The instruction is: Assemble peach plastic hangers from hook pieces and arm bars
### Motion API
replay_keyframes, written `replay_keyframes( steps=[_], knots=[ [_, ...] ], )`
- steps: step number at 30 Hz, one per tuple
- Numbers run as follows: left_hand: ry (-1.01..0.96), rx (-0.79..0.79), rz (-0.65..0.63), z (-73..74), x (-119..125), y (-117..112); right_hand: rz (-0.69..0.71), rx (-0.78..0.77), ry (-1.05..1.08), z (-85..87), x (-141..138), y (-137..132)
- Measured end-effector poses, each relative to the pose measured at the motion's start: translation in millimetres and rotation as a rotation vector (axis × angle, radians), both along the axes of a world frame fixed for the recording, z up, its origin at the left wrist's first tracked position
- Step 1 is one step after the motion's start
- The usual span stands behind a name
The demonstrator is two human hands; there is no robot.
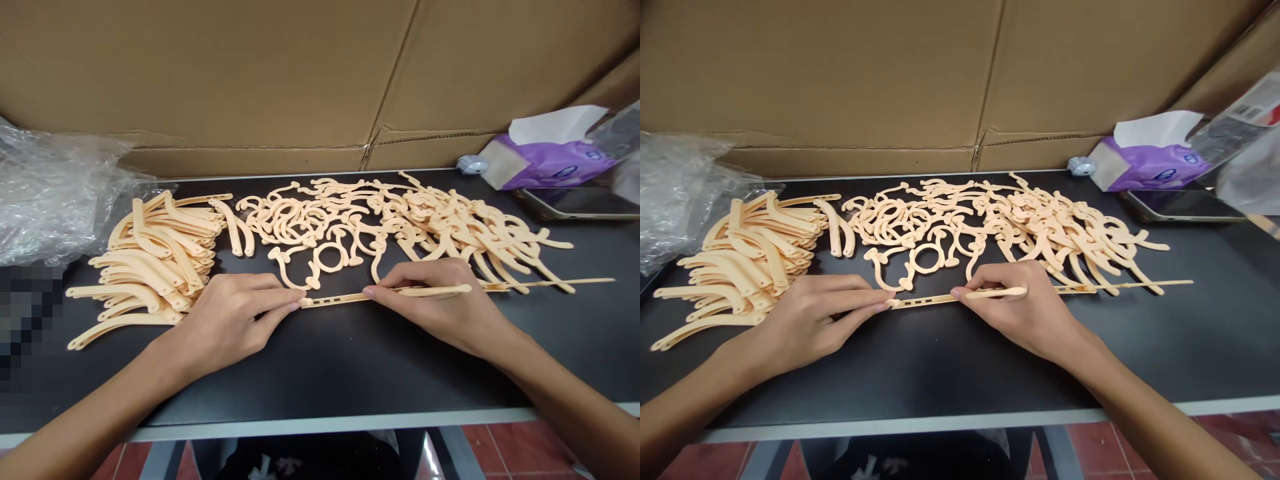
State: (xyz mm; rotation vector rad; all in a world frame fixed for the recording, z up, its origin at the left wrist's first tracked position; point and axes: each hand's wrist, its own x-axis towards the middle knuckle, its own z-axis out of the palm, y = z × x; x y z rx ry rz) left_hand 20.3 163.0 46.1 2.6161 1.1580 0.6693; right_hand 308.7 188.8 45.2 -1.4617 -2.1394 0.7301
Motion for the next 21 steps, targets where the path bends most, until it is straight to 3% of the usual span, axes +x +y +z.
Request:
replay_keyframes(
  steps=[9, 21],
  knots=[
    [-0.066, -0.155, 0.026, 5.9, 2.3, -1.8, 0.007, 0.011, -0.008, -0.6, 0.2, 0.9],
    [-0.080, -0.249, 0.060, 7.0, 1.2, 4.5, 0.001, 0.007, -0.003, -0.1, 1.0, 1.7]
  ],
)
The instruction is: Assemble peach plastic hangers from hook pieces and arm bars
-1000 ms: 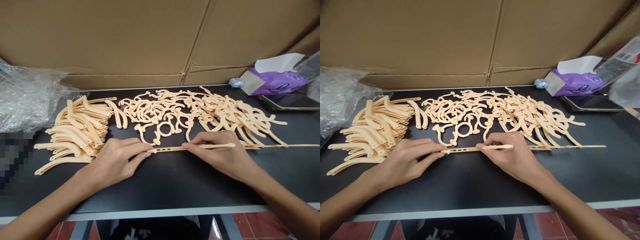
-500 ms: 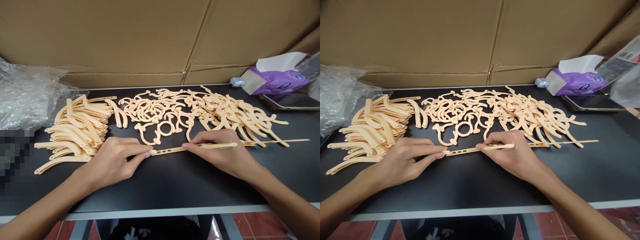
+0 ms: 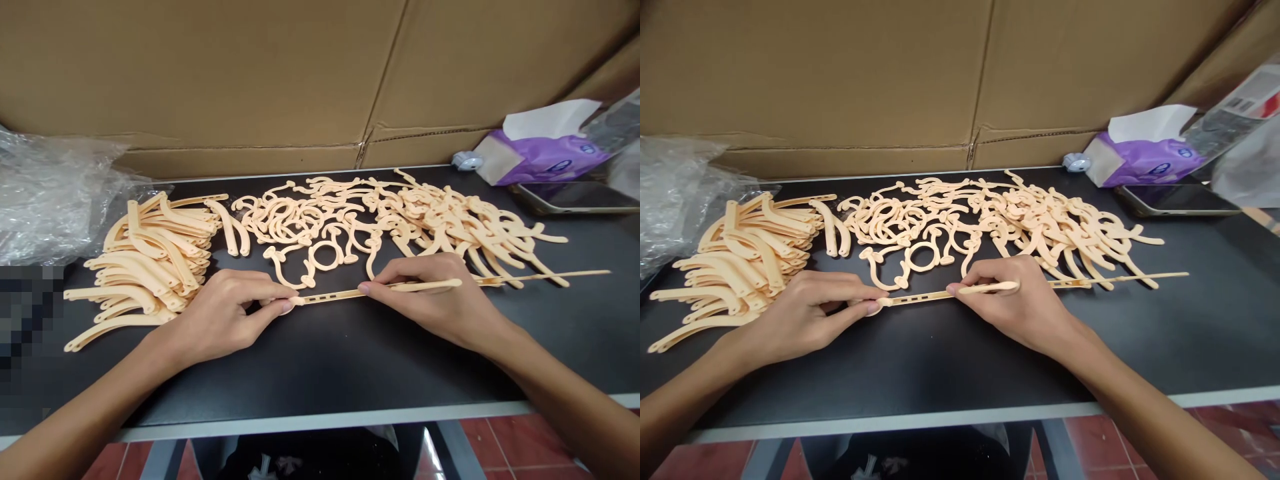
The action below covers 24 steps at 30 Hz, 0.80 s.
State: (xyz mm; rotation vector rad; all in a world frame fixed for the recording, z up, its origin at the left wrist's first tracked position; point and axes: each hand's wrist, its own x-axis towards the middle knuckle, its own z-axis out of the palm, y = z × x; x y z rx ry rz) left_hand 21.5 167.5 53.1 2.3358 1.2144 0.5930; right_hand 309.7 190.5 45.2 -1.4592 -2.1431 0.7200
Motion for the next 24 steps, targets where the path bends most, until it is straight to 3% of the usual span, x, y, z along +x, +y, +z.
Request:
replay_keyframes(
  steps=[15, 24],
  knots=[
    [0.041, -0.097, -0.006, 6.6, -1.6, 2.7, 0.027, -0.016, 0.009, 2.0, -1.6, 1.7],
    [-0.033, -0.160, -0.054, 0.8, -5.4, 4.1, 0.036, -0.034, 0.011, 1.4, 1.1, 3.6]
  ],
)
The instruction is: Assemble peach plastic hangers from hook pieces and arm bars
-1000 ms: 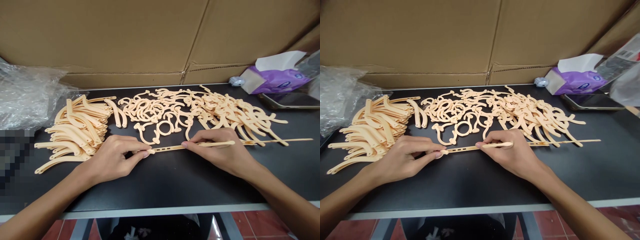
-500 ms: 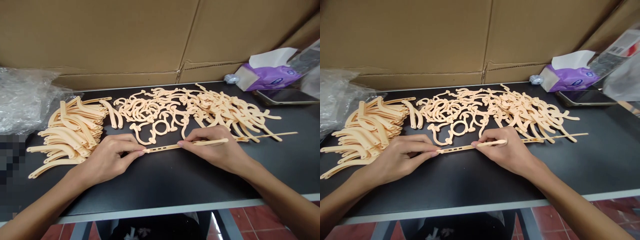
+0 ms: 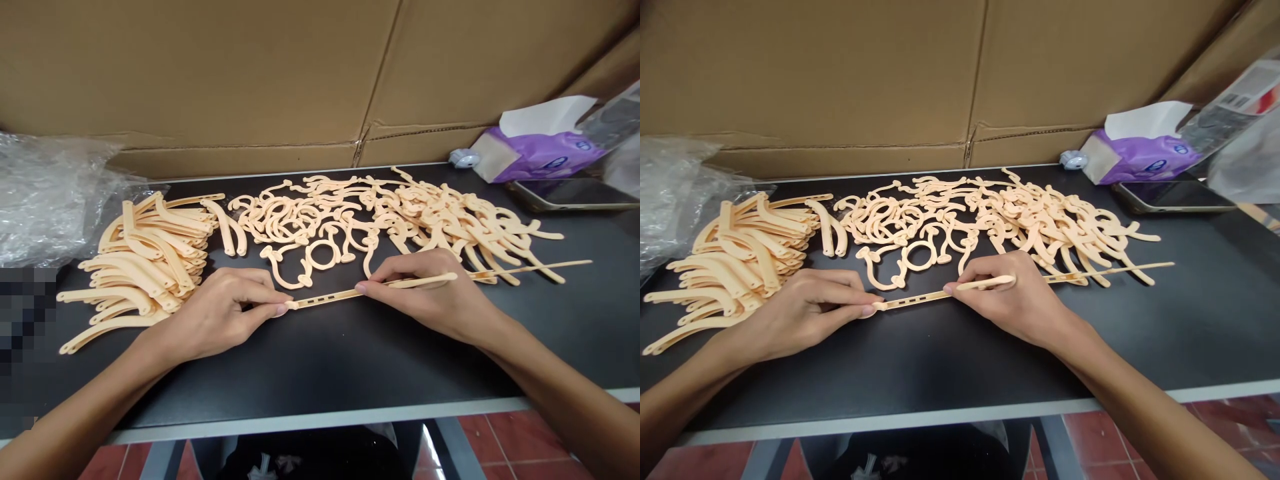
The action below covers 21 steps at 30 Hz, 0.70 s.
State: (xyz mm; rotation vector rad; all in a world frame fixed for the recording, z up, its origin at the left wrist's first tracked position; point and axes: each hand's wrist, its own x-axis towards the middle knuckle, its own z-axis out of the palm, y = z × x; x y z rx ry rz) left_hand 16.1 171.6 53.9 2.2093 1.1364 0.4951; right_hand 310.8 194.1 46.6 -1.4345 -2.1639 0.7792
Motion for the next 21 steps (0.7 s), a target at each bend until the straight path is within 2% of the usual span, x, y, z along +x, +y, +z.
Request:
replay_keyframes(
  steps=[13, 21],
  knots=[
    [0.041, -0.135, -0.021, 4.3, -0.2, 2.5, 0.016, 0.027, -0.001, 1.9, -1.5, -0.8],
    [0.057, -0.126, -0.013, 3.0, -0.2, 2.0, 0.024, 0.032, 0.032, 1.1, -1.4, -0.8]
  ],
)
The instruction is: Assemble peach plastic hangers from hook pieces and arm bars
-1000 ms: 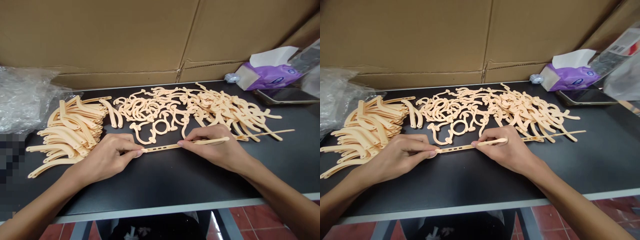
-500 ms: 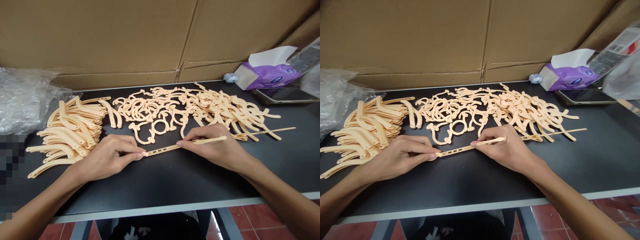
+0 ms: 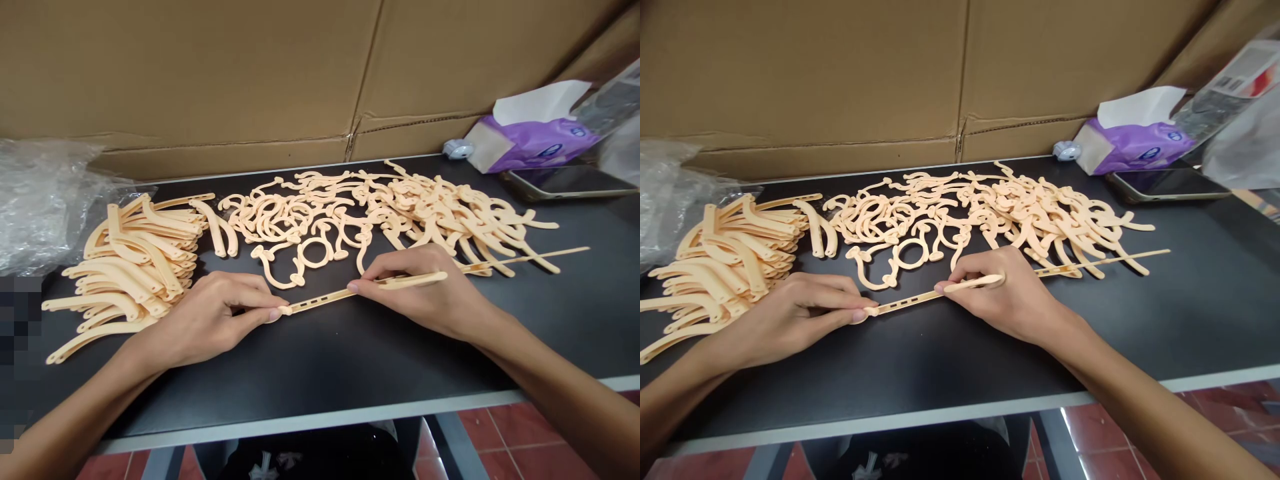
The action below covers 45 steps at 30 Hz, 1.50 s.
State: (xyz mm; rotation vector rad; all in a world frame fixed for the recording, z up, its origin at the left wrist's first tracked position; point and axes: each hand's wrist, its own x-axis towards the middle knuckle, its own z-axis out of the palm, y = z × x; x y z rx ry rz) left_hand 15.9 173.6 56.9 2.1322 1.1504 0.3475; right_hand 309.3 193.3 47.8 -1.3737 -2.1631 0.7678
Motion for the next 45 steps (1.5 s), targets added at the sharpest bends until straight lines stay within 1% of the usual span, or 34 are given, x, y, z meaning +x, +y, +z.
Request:
replay_keyframes(
  steps=[6, 11, 16, 19, 22, 28, 32, 37, 40, 45],
  knots=[
    [-0.016, -0.012, -0.011, -1.6, -0.6, 2.0, -0.014, -0.065, 0.031, -4.1, 1.2, 1.7],
    [-0.021, 0.009, -0.017, -0.9, 0.3, 4.6, -0.011, -0.111, 0.086, -4.3, 2.3, 1.7],
    [0.005, -0.005, -0.037, 1.8, 1.5, 6.7, -0.024, -0.140, 0.105, 0.2, -0.4, 2.2],
    [0.019, 0.000, -0.048, 2.1, 1.3, 7.7, -0.032, -0.195, 0.140, 5.5, -3.7, 2.2],
    [0.026, 0.010, -0.063, 1.9, 1.3, 8.2, -0.070, -0.248, 0.155, 8.9, -5.9, 1.7],
    [0.065, 0.022, -0.062, 4.0, 4.5, 5.3, -0.087, -0.298, 0.160, 6.1, -3.5, 2.8],
    [0.068, 0.051, -0.068, 5.6, 6.8, 3.4, -0.089, -0.304, 0.163, 6.9, -2.9, 2.4],
    [0.046, 0.072, -0.051, 2.9, 8.1, 2.8, -0.082, -0.288, 0.161, 11.5, -4.4, -0.7],
    [0.041, 0.114, -0.035, 2.3, 10.9, 1.7, -0.063, -0.281, 0.182, 11.0, -4.2, -1.1],
    [0.115, 0.261, -0.066, 4.6, 16.7, -2.4, -0.058, -0.292, 0.213, 9.2, -4.9, -1.0]
  ],
)
